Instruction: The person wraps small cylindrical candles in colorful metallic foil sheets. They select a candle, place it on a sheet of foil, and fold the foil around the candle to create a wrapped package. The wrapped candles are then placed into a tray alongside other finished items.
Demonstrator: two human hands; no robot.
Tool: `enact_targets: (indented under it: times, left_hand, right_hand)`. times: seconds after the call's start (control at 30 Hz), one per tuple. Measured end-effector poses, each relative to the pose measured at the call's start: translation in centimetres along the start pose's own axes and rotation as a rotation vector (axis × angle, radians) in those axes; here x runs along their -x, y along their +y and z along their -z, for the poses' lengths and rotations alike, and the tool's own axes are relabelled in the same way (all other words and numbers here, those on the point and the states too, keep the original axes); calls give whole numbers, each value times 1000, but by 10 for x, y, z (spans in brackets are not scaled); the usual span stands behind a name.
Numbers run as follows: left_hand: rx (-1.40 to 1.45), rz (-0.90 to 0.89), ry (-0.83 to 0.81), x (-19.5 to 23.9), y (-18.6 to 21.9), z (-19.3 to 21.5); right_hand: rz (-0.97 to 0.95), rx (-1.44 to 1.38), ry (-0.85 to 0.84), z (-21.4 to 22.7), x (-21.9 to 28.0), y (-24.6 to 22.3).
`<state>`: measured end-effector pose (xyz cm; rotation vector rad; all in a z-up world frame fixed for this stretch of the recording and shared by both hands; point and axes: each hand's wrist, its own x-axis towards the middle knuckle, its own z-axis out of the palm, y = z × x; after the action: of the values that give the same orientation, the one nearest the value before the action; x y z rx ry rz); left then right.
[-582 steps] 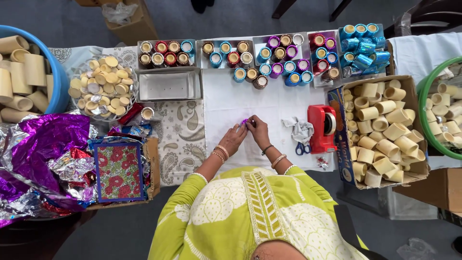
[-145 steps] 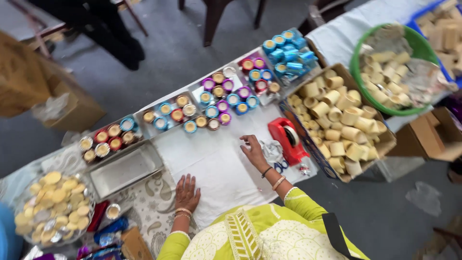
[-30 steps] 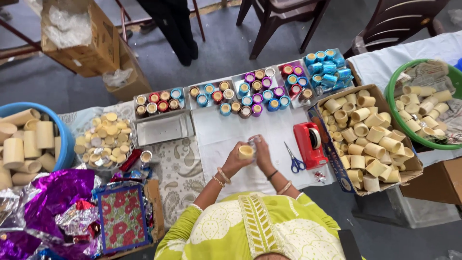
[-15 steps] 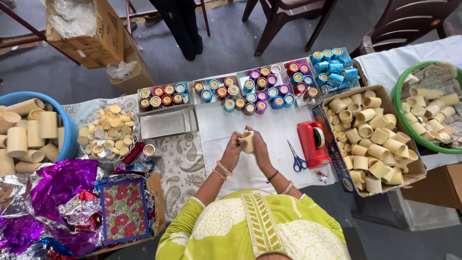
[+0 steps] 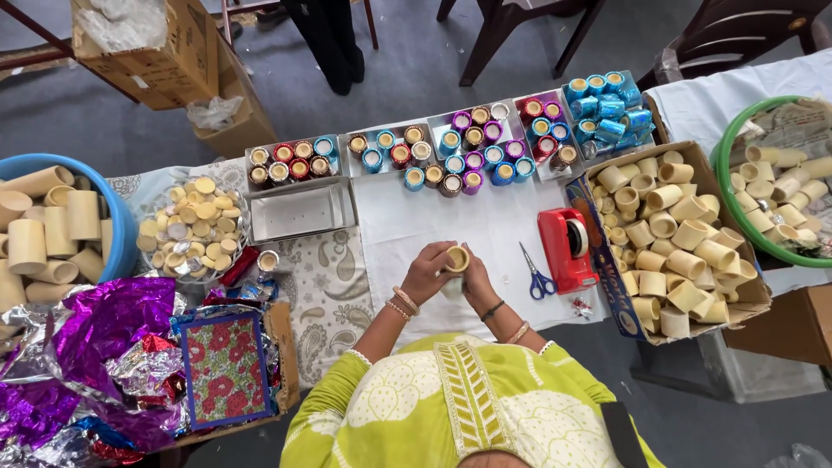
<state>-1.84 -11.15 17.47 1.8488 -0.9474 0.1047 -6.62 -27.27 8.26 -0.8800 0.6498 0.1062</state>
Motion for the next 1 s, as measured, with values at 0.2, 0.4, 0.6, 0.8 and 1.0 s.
enact_targets:
  times: [0.2,0.4,0.6,0.8,1.0]
  left_hand:
    - [280,277,-16,1,-7,6]
    - [336,347,-116,3,-12,-1]
    - [145,332,-181,21,-33,-15]
    - [-201,313,-258,23,-69,-26]
    - [-364,264,-360,48,-132,-65]
  right_hand:
    - [73,577,271,24,-1,-8]
    - [-143,85,-68,-35,41,-45]
    - [414,878,99,29,6,-15]
    - [831,1461,168,65,8,-41]
    - [1039,1703,-18,109,53,11]
